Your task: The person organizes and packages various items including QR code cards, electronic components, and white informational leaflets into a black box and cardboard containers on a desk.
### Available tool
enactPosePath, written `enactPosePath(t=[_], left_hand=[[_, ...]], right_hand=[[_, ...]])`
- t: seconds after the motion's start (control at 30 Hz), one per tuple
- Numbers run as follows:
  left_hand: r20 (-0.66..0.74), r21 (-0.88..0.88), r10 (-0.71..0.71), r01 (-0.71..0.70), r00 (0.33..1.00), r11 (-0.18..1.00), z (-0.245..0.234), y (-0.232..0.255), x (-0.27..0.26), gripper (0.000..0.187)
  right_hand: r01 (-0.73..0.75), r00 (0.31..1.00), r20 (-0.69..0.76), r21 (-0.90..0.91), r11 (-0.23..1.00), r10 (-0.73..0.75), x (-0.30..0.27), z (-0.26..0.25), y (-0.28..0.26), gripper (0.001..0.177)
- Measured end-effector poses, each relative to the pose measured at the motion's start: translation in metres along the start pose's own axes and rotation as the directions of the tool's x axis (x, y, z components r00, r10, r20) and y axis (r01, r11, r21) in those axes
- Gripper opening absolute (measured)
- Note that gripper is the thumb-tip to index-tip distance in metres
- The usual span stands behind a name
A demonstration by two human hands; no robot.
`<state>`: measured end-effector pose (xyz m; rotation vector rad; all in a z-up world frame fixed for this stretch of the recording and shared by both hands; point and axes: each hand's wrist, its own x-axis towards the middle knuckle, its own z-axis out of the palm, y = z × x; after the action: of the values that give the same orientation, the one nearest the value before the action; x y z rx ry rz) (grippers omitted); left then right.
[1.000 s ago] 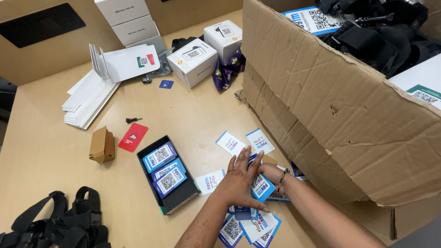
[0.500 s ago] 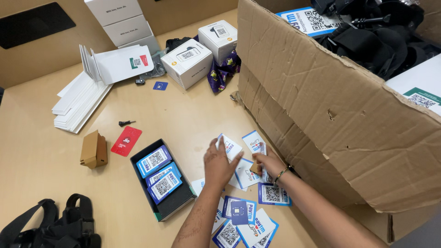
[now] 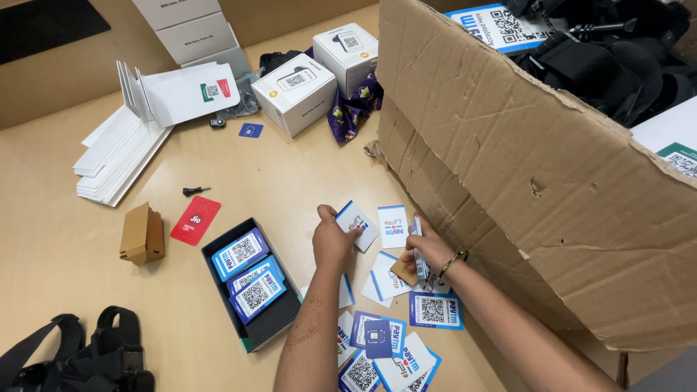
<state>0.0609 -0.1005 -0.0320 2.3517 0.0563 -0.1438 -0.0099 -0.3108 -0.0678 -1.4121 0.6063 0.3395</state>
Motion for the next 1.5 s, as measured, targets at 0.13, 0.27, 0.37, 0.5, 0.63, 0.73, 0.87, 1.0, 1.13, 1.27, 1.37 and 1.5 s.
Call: enactPosePath(t=[0.13, 0.27, 0.37, 0.5, 0.63, 0.73, 0.87, 1.0, 1.13, 1.27, 1.37, 1.5], left_hand=[[0.198, -0.378, -0.002, 0.078, 0.980, 0.923, 0.027, -0.011, 0.025, 0.059], [0.317, -0.148, 0.244, -0.206, 0.917, 0.967, 0.051, 0.008, 0.029, 0.062], [0.390, 0.189, 0.336, -0.431, 0.857, 0.882, 0.044, 0.031, 0.033, 0.097], [0.546, 0.413, 0.275, -0.540, 0.792, 0.734, 0.039, 0.054, 0.033, 0.120], [0.563, 0.429, 0.265, -0.550, 0.783, 0.716, 0.041, 0.054, 0.031, 0.109], [0.550, 0.475, 0.187, -0.489, 0.814, 0.731, 0.041, 0.049, 0.030, 0.111], [0.470, 0.449, 0.169, -0.399, 0.866, 0.799, 0.031, 0.032, 0.031, 0.094], [0.303, 0.060, 0.260, -0.290, 0.917, 0.955, 0.009, 0.015, 0.026, 0.054], [0.065, -0.039, 0.465, -0.464, 0.883, 0.885, -0.005, 0.023, -0.014, 0.027], [0.113, 0.013, 0.698, -0.704, 0.707, 0.710, -0.012, 0.032, -0.074, 0.029], [0.099, -0.011, 0.818, -0.821, 0.567, 0.571, -0.027, 0.026, -0.102, 0.050], [0.203, -0.014, 0.849, -0.865, 0.488, 0.501, -0.025, -0.015, -0.169, 0.078]], right_hand=[[0.026, 1.000, -0.010, 0.100, 0.995, -0.025, -0.001, -0.011, 0.006, 0.090], [0.022, 1.000, -0.017, 0.137, 0.990, -0.020, -0.009, -0.018, 0.010, 0.091], [0.011, 1.000, 0.015, 0.148, 0.989, -0.013, -0.013, -0.018, 0.010, 0.090], [-0.017, 0.998, 0.061, 0.157, 0.987, 0.007, -0.010, -0.017, 0.016, 0.092], [0.028, 0.996, 0.080, 0.140, 0.990, -0.039, -0.010, -0.014, 0.025, 0.090], [0.063, 0.996, 0.058, 0.069, 0.996, -0.067, -0.009, -0.010, 0.032, 0.087], [0.057, 0.997, 0.040, 0.197, 0.979, -0.066, 0.003, -0.009, 0.041, 0.080], [0.052, 0.997, -0.076, 0.436, 0.899, -0.021, 0.004, -0.010, 0.041, 0.071], [0.014, 0.999, 0.015, 0.638, 0.770, -0.031, -0.013, 0.008, 0.023, 0.052], [-0.054, 0.985, 0.150, 0.751, 0.658, -0.090, -0.035, 0.028, -0.002, 0.056], [-0.100, 0.983, 0.181, 0.667, 0.738, -0.030, -0.036, 0.027, -0.001, 0.042], [-0.088, 0.988, 0.157, 0.614, 0.784, -0.012, -0.015, 0.014, -0.001, 0.031]])
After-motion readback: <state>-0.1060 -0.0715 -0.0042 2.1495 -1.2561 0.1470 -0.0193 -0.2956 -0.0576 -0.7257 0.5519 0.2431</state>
